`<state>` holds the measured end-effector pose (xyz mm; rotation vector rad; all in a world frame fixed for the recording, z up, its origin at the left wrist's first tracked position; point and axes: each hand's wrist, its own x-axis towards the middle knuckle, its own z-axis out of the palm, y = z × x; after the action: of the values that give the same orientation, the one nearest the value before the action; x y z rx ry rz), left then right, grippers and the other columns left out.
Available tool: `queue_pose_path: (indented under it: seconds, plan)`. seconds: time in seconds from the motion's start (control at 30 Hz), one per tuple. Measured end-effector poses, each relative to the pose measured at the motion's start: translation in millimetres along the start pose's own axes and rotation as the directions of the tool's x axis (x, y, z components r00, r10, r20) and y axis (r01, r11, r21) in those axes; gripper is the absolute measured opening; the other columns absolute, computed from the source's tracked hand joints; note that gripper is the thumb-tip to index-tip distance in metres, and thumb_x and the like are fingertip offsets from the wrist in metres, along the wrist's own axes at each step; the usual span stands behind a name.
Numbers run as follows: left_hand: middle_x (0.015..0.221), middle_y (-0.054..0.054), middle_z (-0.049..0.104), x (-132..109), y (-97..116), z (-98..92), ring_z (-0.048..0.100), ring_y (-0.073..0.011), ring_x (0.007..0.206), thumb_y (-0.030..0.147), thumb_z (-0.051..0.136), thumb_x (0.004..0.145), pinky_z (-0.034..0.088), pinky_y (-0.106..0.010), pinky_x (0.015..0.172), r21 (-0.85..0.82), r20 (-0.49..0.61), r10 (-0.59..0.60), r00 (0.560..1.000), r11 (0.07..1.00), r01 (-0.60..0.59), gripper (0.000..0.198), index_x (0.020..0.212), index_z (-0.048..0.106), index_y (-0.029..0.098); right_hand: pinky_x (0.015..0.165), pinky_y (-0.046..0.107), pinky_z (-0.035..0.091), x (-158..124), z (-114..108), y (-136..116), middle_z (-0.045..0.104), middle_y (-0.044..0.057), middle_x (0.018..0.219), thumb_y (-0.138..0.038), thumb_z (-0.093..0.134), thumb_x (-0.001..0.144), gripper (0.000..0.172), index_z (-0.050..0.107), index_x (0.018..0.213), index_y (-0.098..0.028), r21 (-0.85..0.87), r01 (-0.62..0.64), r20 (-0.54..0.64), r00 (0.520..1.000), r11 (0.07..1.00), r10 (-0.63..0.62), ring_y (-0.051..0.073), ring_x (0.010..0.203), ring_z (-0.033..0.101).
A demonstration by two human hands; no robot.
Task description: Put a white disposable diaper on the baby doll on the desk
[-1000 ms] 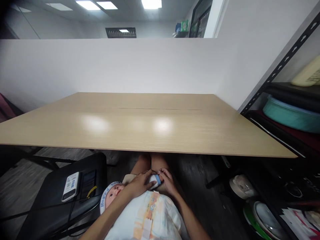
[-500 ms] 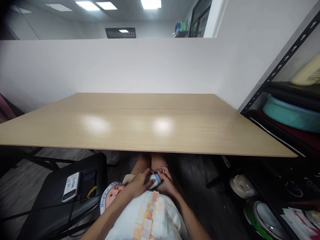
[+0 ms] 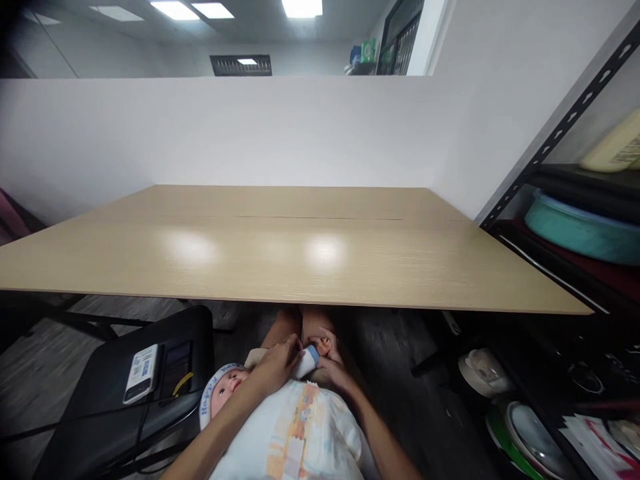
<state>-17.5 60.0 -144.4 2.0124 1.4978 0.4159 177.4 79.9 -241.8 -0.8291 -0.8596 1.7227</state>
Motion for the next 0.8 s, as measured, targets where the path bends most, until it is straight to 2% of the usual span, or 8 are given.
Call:
queue_pose_path:
  seconds: [0.1,0.2,0.43,0.6,0.8]
  plan:
    - [0.114,-0.011,0.07,1,-1,1.2,0.067,-0.0263,0.103,0.033,0.044,0.105,0.049,-0.036,0.09,-0.002,-0.018,0.018,1.0,1.0,-0.018,0.021,0.113,0.059,0.021,0.08,0.03,0.051,-1,2,1,0.072,0.003,0.124,-0.007,0.066,0.055,0.093,0.046,0.142,-0.033,-0.003,-0.005,0.038,0.999,1.0,0.005,0.021,0.099,0.071]
    - [0.114,-0.011,0.07,0,1,-0.4,0.066,-0.0257,0.103,0.032,0.042,0.106,0.048,-0.036,0.089,-0.011,-0.039,0.037,0.999,0.999,-0.038,0.021,0.112,0.058,0.021,0.087,0.033,0.052,-1,2,1,0.072,0.003,0.122,-0.008,0.071,0.06,0.092,0.043,0.144,-0.034,-0.035,0.015,0.029,0.999,0.999,-0.014,0.022,0.102,0.071]
    - [0.113,-0.01,0.069,-1,8,-7.1,0.066,-0.0239,0.101,0.03,0.043,0.105,0.048,-0.034,0.086,-0.032,-0.07,0.062,0.996,0.997,-0.065,0.017,0.108,0.058,0.021,0.103,0.044,0.05,1,-4,4,0.072,0.007,0.125,-0.012,0.081,0.059,0.085,0.051,0.136,-0.032,-0.127,0.085,-0.023,0.996,0.988,-0.089,0.027,0.117,0.068]
    - [0.108,-0.012,0.069,0,10,-9.1,0.064,-0.0269,0.1,0.029,0.041,0.105,0.047,-0.038,0.087,0.022,-0.122,0.053,0.991,0.999,-0.05,0.019,0.106,0.059,0.02,0.113,0.052,0.045,3,-8,7,0.071,0.008,0.131,-0.016,0.086,0.058,0.079,0.058,0.13,-0.032,-0.122,0.096,-0.071,0.992,0.988,-0.105,0.032,0.128,0.065]
    - [0.108,-0.01,0.069,1,12,-10.3,0.063,-0.0265,0.101,0.029,0.042,0.105,0.047,-0.038,0.089,0.013,-0.144,0.079,0.986,0.997,-0.078,0.018,0.104,0.059,0.022,0.115,0.058,0.043,8,-13,12,0.069,0.008,0.138,-0.018,0.086,0.058,0.073,0.064,0.126,-0.032,-0.088,0.086,-0.144,0.985,0.992,-0.098,0.035,0.128,0.066]
